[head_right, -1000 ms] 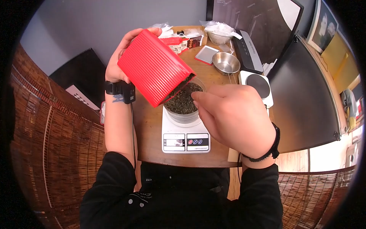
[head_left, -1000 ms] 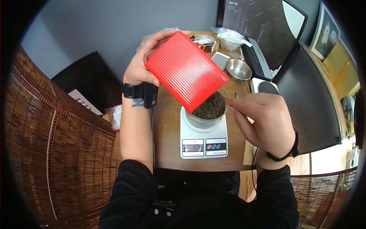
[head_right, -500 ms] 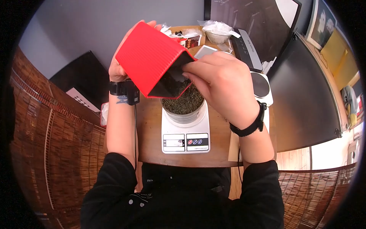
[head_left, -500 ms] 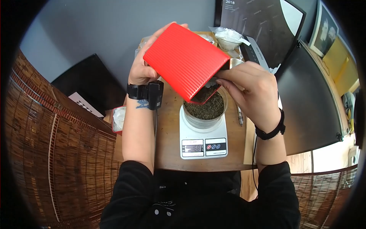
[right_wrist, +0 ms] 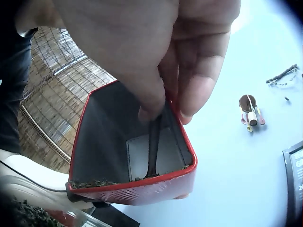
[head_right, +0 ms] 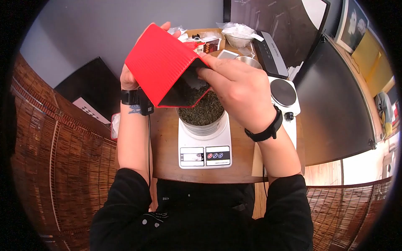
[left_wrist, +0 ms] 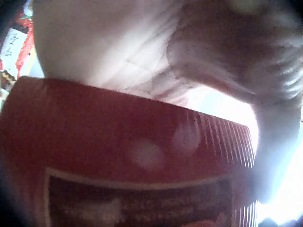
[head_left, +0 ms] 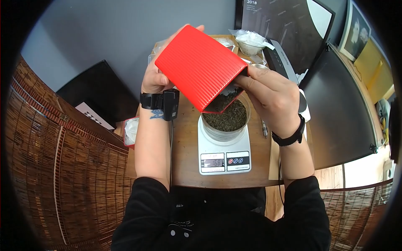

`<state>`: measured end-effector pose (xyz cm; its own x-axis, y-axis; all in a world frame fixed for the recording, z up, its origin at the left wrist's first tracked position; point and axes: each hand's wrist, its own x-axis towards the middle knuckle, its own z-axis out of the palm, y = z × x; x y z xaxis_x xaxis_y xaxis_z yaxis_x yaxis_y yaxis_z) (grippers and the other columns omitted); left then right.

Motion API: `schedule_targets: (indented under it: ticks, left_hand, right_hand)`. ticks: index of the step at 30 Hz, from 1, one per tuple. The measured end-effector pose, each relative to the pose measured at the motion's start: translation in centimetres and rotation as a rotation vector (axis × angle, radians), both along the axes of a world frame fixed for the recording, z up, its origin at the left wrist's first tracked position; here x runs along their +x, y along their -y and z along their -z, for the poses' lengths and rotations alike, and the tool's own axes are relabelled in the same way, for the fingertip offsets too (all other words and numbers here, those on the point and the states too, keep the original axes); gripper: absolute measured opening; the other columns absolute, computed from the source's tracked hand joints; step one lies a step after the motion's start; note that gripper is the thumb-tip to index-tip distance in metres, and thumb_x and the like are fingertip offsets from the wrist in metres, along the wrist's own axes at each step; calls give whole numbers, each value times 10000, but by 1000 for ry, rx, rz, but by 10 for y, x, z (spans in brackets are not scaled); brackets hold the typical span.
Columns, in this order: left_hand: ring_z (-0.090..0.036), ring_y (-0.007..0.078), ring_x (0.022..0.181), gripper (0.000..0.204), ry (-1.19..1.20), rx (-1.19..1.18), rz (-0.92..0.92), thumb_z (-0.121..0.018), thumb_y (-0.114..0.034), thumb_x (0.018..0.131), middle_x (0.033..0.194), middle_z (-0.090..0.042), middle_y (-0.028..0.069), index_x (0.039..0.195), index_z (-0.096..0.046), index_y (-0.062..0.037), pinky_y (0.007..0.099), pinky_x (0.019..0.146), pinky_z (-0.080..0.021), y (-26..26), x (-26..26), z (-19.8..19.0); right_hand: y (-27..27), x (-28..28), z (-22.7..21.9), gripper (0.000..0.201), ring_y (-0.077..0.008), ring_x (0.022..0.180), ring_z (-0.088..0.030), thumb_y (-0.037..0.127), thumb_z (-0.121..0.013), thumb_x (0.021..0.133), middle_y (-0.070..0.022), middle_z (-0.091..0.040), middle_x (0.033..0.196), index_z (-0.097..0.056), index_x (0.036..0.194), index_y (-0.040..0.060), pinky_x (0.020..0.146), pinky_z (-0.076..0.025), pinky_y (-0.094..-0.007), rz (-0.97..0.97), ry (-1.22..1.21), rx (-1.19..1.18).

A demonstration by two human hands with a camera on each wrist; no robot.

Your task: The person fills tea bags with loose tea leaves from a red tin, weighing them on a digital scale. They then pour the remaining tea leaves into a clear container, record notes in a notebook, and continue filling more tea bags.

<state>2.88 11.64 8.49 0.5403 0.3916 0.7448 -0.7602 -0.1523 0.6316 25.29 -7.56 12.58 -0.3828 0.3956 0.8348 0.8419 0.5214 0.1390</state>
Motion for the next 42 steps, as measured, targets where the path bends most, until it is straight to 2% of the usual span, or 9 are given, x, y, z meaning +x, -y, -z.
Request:
schedule_targets:
  ticks: [7,9,16,21,24,28,30,35,42]
  left_hand:
    - [-390,417,1577,1260,-153,-22,-36,-945,-466,698,1736,-307,276,1677,-316,17,549,1292,-340,-10,-16,5]
    - [-456,313,1538,1222,-165,-158,-39,-946,-329,683,1655,-473,188,1673,-330,37,457,1296,-320,0,-21,5]
    - [-429,304,1552,1110,-188,-155,2,-896,-401,825,1644,-482,183,1667,-326,45,458,1291,-320,4,-25,2]
    - [-604,307,1405,886,-60,-361,139,-833,-465,941,1522,-608,196,1570,-472,46,453,1188,-484,-6,-18,20]
    - [-665,303,1328,790,-57,-408,202,-819,-421,965,1457,-658,199,1516,-523,62,442,1131,-543,-12,-19,24]
    - [-660,297,1335,756,-122,-384,200,-808,-382,978,1456,-655,207,1513,-523,69,429,1133,-540,-9,-22,18]
    - [-671,292,1318,714,-159,-363,105,-785,-341,992,1450,-657,211,1514,-523,70,410,1121,-547,0,-19,12]
    - [-643,280,1345,719,-233,-276,43,-756,-368,1007,1467,-645,199,1524,-514,70,396,1141,-516,3,-20,5]
    - [-624,272,1364,715,-230,-245,-38,-731,-401,1028,1476,-638,194,1522,-518,70,399,1158,-494,-1,-23,5]
  right_hand:
    - [0,-2,0,207,-223,903,-767,56,-770,758,-91,-796,1184,-798,963,53,708,-615,-325,86,65,122]
    - [1,-2,0,192,-217,899,-765,64,-765,764,-87,-795,1189,-796,954,55,703,-612,-323,103,78,150]
    - [4,-6,-1,168,-208,914,-769,73,-750,759,-93,-790,1222,-783,922,47,676,-594,-302,161,141,182]
    - [3,-11,0,164,-223,929,-773,69,-748,760,-108,-789,1219,-779,919,39,680,-598,-307,104,158,226]
    - [5,-14,0,172,-227,941,-776,68,-748,761,-117,-788,1211,-778,927,33,687,-605,-313,101,158,198]
    - [17,-16,-6,171,-246,924,-773,66,-746,770,-130,-785,1201,-780,935,36,715,-612,-333,116,143,53]
    - [22,-16,-7,173,-255,919,-772,67,-746,775,-137,-784,1200,-782,942,41,726,-614,-340,131,131,-36]
    - [37,-20,-14,187,-265,849,-747,69,-753,788,-87,-774,1068,-793,971,56,693,-592,-367,182,7,-210]
    - [49,-19,-23,139,-252,771,-725,81,-793,828,-48,-734,864,-790,966,70,655,-572,-361,234,13,-148]
